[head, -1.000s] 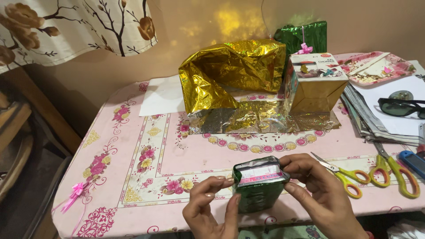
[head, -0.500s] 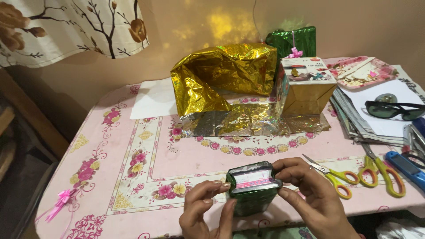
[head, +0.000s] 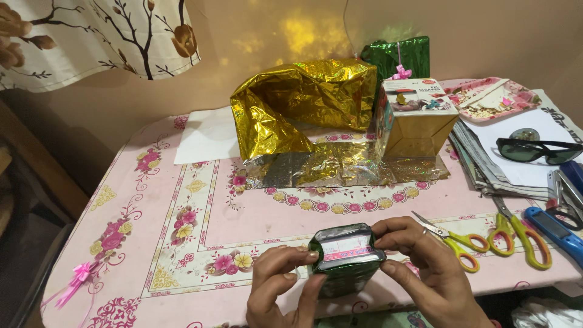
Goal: The person wraps a small rectangular item in green foil paper, folds the edges, and secures them with clear tape. They use scissors to cut tape and repeatedly adjust the foil to smooth the surface.
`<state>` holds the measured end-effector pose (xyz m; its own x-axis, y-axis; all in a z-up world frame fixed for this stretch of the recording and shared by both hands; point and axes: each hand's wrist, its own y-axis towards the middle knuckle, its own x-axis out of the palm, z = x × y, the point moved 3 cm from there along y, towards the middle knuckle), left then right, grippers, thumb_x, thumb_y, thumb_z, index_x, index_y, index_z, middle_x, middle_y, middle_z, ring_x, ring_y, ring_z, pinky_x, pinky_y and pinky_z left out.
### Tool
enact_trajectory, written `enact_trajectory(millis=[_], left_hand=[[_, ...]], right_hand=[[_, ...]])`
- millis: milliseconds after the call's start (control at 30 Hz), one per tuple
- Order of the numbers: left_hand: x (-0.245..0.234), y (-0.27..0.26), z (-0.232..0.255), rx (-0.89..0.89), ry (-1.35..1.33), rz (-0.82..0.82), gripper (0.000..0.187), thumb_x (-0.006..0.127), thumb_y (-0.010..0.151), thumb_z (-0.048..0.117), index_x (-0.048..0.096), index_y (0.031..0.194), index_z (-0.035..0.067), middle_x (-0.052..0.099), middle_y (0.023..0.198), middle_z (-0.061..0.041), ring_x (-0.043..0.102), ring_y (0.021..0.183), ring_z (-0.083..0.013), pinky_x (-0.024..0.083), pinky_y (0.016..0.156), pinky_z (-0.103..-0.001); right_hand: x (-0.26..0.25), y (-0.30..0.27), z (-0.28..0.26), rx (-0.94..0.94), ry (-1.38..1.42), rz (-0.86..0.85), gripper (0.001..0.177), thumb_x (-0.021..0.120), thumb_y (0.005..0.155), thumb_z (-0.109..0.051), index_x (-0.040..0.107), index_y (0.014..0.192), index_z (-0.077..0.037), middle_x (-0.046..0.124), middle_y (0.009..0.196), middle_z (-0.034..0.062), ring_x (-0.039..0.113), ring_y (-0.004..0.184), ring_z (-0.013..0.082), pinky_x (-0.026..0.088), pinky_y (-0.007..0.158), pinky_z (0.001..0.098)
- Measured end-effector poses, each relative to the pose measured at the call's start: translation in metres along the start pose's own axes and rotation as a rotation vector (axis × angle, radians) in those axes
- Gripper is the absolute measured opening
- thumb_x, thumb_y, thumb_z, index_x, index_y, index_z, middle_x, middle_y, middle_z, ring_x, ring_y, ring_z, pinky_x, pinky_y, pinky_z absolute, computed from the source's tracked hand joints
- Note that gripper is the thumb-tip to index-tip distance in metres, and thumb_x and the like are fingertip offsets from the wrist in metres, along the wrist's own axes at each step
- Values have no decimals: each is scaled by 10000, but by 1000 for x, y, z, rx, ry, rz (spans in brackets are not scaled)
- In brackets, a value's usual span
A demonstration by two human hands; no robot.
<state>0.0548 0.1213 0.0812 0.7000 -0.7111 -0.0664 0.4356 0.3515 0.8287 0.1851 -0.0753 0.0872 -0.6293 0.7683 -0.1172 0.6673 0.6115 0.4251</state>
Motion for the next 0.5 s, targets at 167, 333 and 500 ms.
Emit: enact_trajectory(millis=[167, 333, 500], left_hand=[[3, -3, 0, -59, -49, 3, 500, 787, 872, -25, 412, 1172, 115, 651, 1189, -174, 725, 1090, -244, 610, 903, -401], [4, -3, 0, -62, -81, 22, 501, 787, 878, -38, 412, 1175, 114, 646, 1187, -185, 753, 1036, -234, 623, 896, -398], [5, -3, 0, -56, -74, 52, 493, 782, 879, -47, 410, 1168, 97, 660, 1172, -213, 775, 980, -227, 650, 863, -373]], right_hand=[[0, 2, -2, -5, -51, -3, 237, 661, 866, 68, 684, 1099, 35, 615, 1286, 185, 632, 1233, 260, 522, 1015, 379], [2, 4, -3, -25, -84, -2, 232, 680, 855, 66, 698, 1084, 28, 623, 1269, 179, 636, 1214, 254, 520, 1006, 374], [3, 3, -4, -8, -52, 15, 200, 675, 859, 71, 699, 1054, 31, 627, 1254, 180, 638, 1199, 251, 532, 985, 377]])
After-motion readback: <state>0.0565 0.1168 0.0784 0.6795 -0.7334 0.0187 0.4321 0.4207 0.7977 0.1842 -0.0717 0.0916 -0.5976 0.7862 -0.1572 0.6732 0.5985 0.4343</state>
